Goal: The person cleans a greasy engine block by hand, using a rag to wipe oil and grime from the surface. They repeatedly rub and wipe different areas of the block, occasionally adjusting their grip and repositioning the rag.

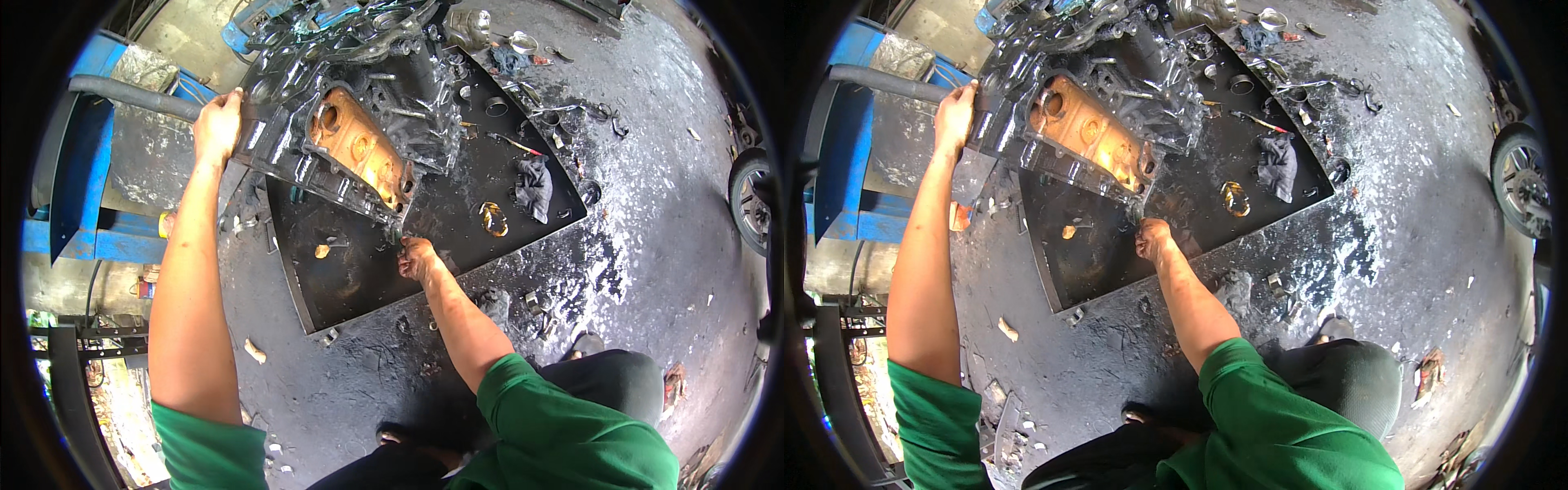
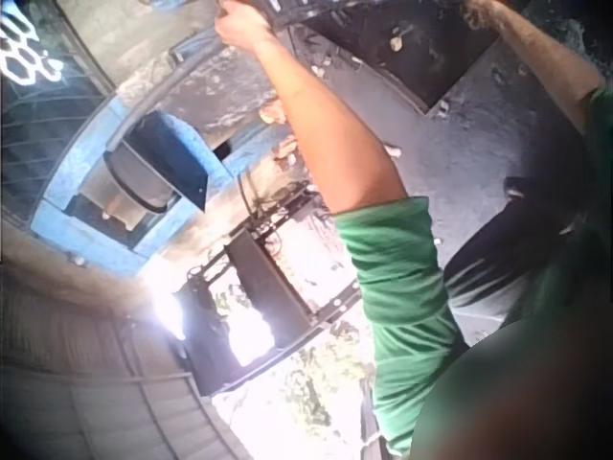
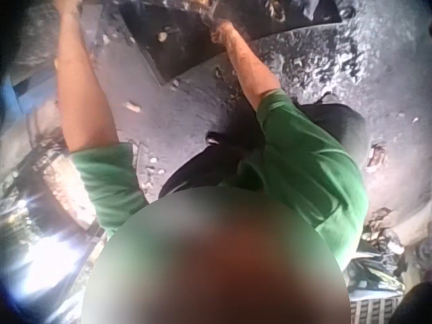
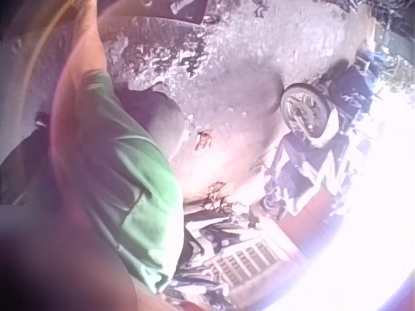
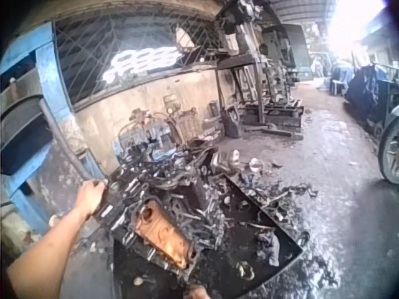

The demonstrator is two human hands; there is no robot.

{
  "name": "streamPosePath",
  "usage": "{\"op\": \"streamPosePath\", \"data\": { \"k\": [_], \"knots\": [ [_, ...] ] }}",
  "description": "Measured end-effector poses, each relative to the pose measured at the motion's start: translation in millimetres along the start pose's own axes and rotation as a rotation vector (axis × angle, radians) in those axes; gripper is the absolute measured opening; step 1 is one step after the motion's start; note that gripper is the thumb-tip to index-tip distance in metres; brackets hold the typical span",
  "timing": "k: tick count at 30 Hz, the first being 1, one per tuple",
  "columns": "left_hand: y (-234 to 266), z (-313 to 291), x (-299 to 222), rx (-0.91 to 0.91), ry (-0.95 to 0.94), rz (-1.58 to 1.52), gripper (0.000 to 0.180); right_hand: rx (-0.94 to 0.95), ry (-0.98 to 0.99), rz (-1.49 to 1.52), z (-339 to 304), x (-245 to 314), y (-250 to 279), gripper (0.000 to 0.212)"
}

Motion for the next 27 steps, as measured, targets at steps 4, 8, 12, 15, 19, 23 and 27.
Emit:
{"op": "streamPosePath", "data": {
  "k": [4,8,12,15,19,23,27],
  "knots": [
    [2,4,0,-0.026,-0.020,-0.013,0.059,-0.003,0.060,-0.203,12,16,10,0.014],
    [1,7,0,0.007,-0.006,-0.005,0.059,0.122,0.027,-0.072,1,10,7,0.020],
    [0,4,1,-0.011,0.000,0.015,0.060,0.023,0.024,-0.230,-9,20,9,0.014],
    [3,8,0,-0.015,-0.038,0.011,0.060,0.053,0.029,-0.297,-16,29,0,0.015],
    [0,18,4,0.038,-0.049,0.018,0.061,0.016,0.080,-0.432,-21,38,-4,0.028],
    [-1,23,8,0.038,-0.018,0.016,0.060,0.028,0.072,-0.402,-21,33,-5,0.026],
    [0,22,8,0.095,-0.041,-0.004,0.061,0.019,0.050,-0.371,-13,20,2,0.005]
  ]
}}
Point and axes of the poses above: each hand's wrist, its own z-axis towards the middle knuckle, its own y-axis out of the back of the hand, x = y × z, the point moved 5 cm from there along z, towards the middle knuckle, and after that the axes turned 13 degrees about y, right-handed, at the moved point
